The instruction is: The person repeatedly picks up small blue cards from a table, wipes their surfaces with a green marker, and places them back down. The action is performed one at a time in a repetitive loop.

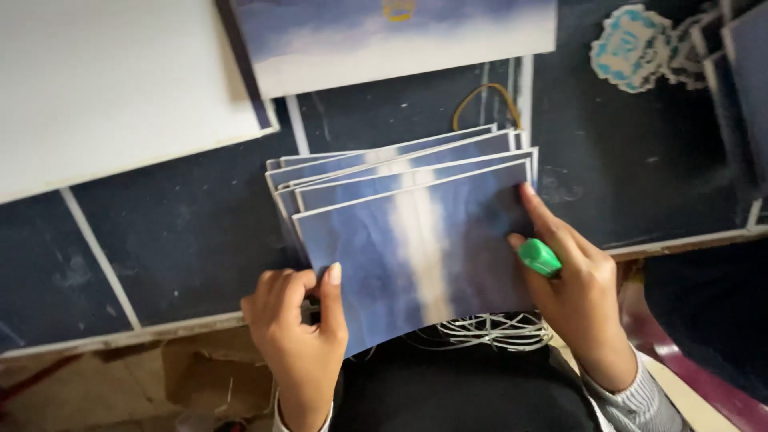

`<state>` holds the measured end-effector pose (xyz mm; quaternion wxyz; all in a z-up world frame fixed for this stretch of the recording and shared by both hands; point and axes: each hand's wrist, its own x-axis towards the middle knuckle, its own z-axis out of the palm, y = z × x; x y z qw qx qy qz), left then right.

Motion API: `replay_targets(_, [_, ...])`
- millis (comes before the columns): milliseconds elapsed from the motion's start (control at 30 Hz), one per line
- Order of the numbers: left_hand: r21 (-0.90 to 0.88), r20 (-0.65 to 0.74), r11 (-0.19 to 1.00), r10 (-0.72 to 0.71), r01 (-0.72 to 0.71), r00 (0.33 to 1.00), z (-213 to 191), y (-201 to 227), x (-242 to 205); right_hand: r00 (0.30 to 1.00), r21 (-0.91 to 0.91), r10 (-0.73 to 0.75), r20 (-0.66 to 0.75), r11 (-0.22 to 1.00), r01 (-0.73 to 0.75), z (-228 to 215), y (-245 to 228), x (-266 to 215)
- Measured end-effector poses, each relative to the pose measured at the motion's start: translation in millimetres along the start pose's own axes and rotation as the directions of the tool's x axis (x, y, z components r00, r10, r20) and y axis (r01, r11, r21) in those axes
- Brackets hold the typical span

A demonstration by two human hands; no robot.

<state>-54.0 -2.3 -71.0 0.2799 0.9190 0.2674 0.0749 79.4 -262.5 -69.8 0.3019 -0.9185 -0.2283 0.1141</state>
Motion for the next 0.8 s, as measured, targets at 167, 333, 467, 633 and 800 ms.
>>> replay_targets(167, [0.026,-0.009,1.0,0.014,-0.013,1.0,1,-5,0,1.0,0.036,0.001,0.023,0.999,-0.002,4,6,1])
replay_targets(333, [0.028,-0.053,0.999,0.039,-0.038,0.998,6,-15,1,0.999,0.077,0.018,0.032,0.997,-0.021,6,11,1])
replay_targets(467, [0.211,0.011,0.977,0.023,-0.025,1.0,-2,-12,7,0.997,0.065,0.076,0.029,0.995,-0.078,10,15,-3])
replay_targets(633, [0.27,0.028,0.952,0.142,-0.144,0.99,-12,-10,18,0.995,0.041,0.096,0.023,0.994,-0.097,4,17,4])
replay_targets(800, [0.282,0.091,0.94,0.171,-0.19,0.981,-11,-19,9,0.906,0.394,0.372,0.201,0.816,-0.423,-22,8,6])
